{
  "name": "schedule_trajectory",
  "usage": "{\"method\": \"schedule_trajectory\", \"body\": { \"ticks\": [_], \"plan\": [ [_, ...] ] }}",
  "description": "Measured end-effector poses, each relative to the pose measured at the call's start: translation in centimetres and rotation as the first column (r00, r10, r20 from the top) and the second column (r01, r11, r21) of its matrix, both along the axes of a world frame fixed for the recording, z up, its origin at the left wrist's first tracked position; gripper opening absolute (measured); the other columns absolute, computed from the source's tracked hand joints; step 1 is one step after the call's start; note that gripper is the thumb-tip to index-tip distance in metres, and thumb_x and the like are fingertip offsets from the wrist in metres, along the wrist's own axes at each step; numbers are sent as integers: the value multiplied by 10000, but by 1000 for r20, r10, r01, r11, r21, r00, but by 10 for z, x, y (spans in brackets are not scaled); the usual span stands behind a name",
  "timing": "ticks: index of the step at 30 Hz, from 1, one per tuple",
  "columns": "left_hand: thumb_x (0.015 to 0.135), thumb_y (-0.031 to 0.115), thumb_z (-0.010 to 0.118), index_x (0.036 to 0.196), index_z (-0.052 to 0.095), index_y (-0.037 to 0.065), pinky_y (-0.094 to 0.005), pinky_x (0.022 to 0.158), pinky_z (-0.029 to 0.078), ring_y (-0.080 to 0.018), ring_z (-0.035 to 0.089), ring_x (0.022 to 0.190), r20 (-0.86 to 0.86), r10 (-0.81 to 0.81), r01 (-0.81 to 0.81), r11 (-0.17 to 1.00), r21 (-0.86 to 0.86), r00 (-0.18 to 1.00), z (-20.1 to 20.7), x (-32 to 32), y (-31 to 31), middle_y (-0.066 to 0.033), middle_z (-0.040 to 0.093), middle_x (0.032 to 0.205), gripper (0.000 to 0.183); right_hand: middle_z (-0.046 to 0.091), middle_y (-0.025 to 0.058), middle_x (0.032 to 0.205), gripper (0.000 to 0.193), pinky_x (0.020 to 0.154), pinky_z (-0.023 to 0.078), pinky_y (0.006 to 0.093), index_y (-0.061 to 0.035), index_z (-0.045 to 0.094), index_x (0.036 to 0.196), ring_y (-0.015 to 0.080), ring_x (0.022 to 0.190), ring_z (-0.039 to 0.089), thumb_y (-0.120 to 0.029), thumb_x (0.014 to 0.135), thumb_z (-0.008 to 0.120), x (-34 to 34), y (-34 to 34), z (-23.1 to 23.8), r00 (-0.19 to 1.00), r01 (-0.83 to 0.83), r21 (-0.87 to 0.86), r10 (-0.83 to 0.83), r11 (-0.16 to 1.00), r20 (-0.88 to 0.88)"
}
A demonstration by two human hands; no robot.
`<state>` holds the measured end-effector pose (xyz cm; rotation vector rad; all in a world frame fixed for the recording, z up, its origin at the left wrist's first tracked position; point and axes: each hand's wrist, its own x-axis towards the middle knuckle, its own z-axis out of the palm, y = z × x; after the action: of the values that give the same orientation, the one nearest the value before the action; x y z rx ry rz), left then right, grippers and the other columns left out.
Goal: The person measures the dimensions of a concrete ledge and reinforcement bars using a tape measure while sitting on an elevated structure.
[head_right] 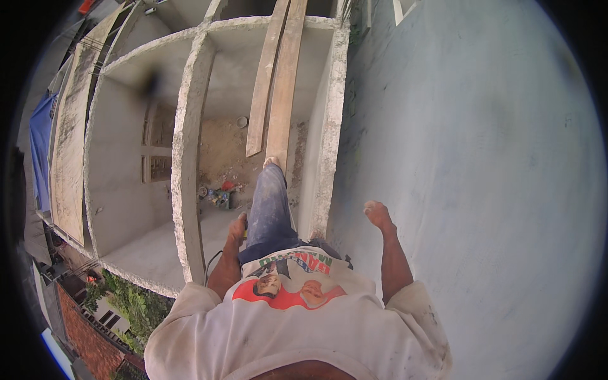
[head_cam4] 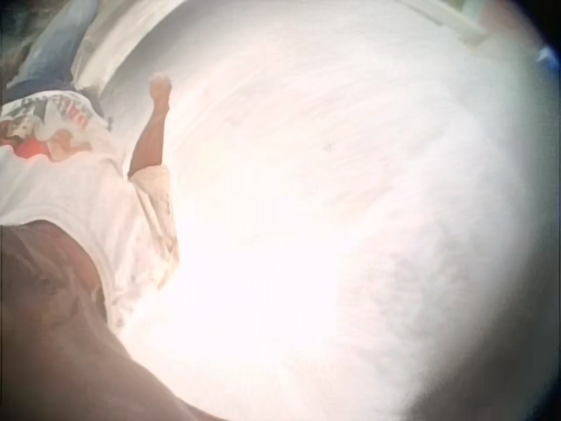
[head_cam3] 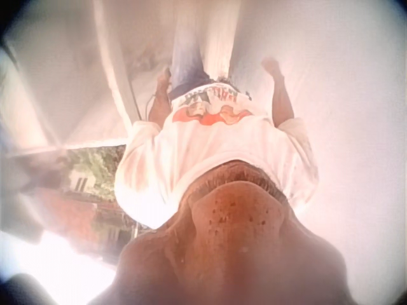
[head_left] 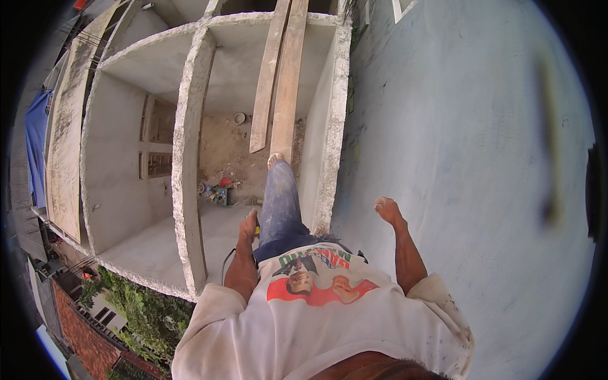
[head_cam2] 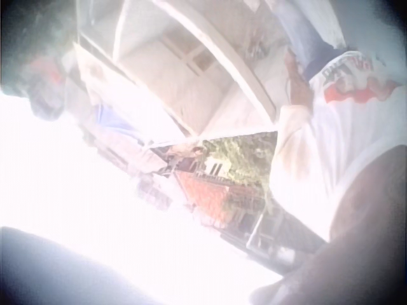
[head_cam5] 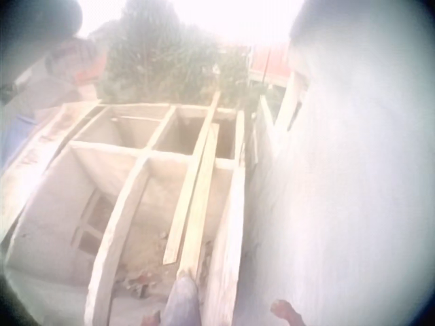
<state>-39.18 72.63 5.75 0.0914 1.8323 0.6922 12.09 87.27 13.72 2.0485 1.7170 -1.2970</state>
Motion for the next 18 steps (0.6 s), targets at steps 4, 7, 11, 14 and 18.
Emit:
{"method": "schedule_trajectory", "body": {
  "ticks": [4,7,11,14,18],
  "plan": [
    [906,399,692,852,642,39,-340,549,437,-139,542,615,-57,-66,72,991,108,996,15,-26,86,-22,581,742,368,718,182,1183,346,971,527,414,-54,700,1193,335,1136,674,-204,889,633,-29,72,14,999,-36,9,35,999,32],
    [914,387,688,848,630,48,-331,551,442,-126,535,608,-137,-107,121,988,98,985,23,-59,124,-10,567,737,351,725,175,1150,347,940,532,389,-15,681,1208,289,1080,692,-189,910,640,-60,106,28,992,95,65,-89,993,-92],
    [859,415,707,890,665,-51,-370,603,472,-175,587,676,-156,-146,162,982,96,977,25,-86,168,-72,620,760,469,740,149,1083,367,885,540,349,54,649,1231,218,945,721,-171,941,652,-58,121,30,981,154,129,-136,980,-139],
    [842,456,704,922,682,-104,-394,642,493,-214,631,722,-164,-176,185,982,42,971,15,-103,194,-126,658,794,565,740,139,1075,369,845,546,340,56,646,1238,213,917,725,-165,942,643,-48,109,29,966,241,95,-228,966,-123],
    [846,494,702,956,686,-142,-422,673,498,-242,645,761,-252,-264,255,964,-70,931,-25,-129,214,-160,678,834,646,746,115,1045,357,748,557,325,37,649,1242,203,874,731,-140,934,618,-38,81,15,919,372,-65,-377,926,-115]
  ]
}}
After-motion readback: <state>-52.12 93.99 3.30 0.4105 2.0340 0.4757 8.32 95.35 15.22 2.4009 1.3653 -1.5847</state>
